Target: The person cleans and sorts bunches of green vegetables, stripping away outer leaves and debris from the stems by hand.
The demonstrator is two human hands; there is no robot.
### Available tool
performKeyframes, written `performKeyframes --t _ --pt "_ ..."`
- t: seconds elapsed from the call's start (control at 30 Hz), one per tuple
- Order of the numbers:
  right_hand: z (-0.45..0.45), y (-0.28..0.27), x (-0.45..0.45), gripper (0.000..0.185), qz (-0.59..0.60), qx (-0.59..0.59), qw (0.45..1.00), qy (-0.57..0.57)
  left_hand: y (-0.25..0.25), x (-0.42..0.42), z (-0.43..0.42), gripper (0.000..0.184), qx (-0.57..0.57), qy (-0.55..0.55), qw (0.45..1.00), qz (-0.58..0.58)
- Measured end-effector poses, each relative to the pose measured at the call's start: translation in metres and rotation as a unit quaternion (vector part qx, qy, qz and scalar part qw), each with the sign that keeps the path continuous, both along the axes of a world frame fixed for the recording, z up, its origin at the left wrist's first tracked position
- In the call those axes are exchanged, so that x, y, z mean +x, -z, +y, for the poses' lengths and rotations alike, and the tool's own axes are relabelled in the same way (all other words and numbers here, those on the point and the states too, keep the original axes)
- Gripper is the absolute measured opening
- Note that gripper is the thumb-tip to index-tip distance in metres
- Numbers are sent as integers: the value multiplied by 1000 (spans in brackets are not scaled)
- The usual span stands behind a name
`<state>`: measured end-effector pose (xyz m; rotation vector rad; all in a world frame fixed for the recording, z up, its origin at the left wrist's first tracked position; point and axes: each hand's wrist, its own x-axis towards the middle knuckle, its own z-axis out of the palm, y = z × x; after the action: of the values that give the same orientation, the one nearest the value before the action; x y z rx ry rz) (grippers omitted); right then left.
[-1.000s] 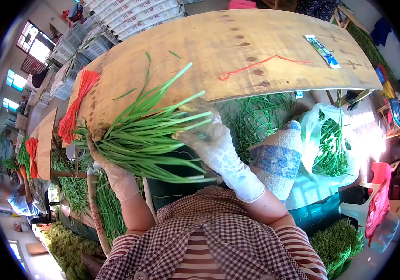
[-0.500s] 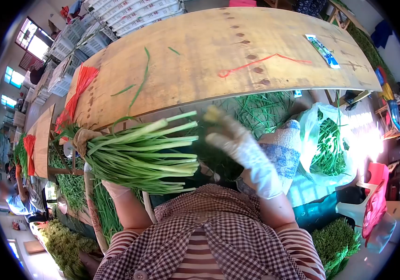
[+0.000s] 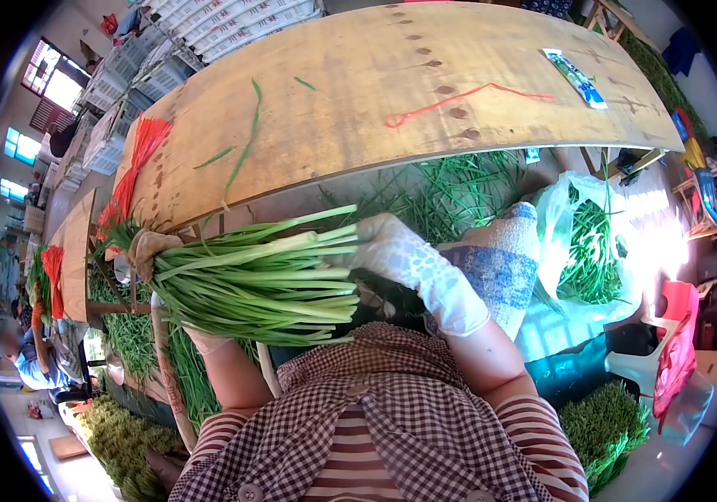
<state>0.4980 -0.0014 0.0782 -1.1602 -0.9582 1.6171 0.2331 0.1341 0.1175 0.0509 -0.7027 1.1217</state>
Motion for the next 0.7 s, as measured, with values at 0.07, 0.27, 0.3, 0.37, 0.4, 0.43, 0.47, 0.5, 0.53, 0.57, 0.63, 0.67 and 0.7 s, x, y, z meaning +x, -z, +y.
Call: performKeyframes --t 0.07,0.27,0.3,0.37,0.4,0.43,0.47,0.5,0.53,0.57,0.63,0.67,0.7 --pt "9 15 -4 24 -94 210 973 -13 1 3 6 17 16 7 1000 -23" --pt "9 0 -21 24 -135 154 975 90 8 -3 20 17 70 -21 996 -47" --pt "7 -2 -23 23 -144 125 976 104 9 -6 22 18 76 -25 995 -53" --pt "7 14 -10 12 -136 147 967 160 11 -14 27 18 89 -36 994 -57" --pt "9 22 0 14 -93 159 960 210 12 -19 30 18 94 -41 993 -60" --pt "10 27 12 18 -51 171 949 258 13 -25 32 18 98 -46 992 -62" --pt "8 29 25 21 -40 112 949 292 15 -28 34 18 105 -48 991 -66" --pt "5 25 35 23 -28 53 944 326 15 -30 35 18 109 -49 990 -70" --pt "4 22 39 21 -62 72 956 278 15 -30 36 18 117 -50 989 -75" --pt "4 22 30 18 -79 83 954 276 16 -29 36 18 123 -48 988 -81" --pt "1 12 15 18 -134 202 956 167 16 -23 36 19 139 -41 985 -95" --pt "0 13 10 22 -146 230 956 113 15 -18 35 19 147 -36 983 -100" --pt "-1 -1 4 22 -88 133 984 76 13 -13 34 19 152 -32 982 -109"
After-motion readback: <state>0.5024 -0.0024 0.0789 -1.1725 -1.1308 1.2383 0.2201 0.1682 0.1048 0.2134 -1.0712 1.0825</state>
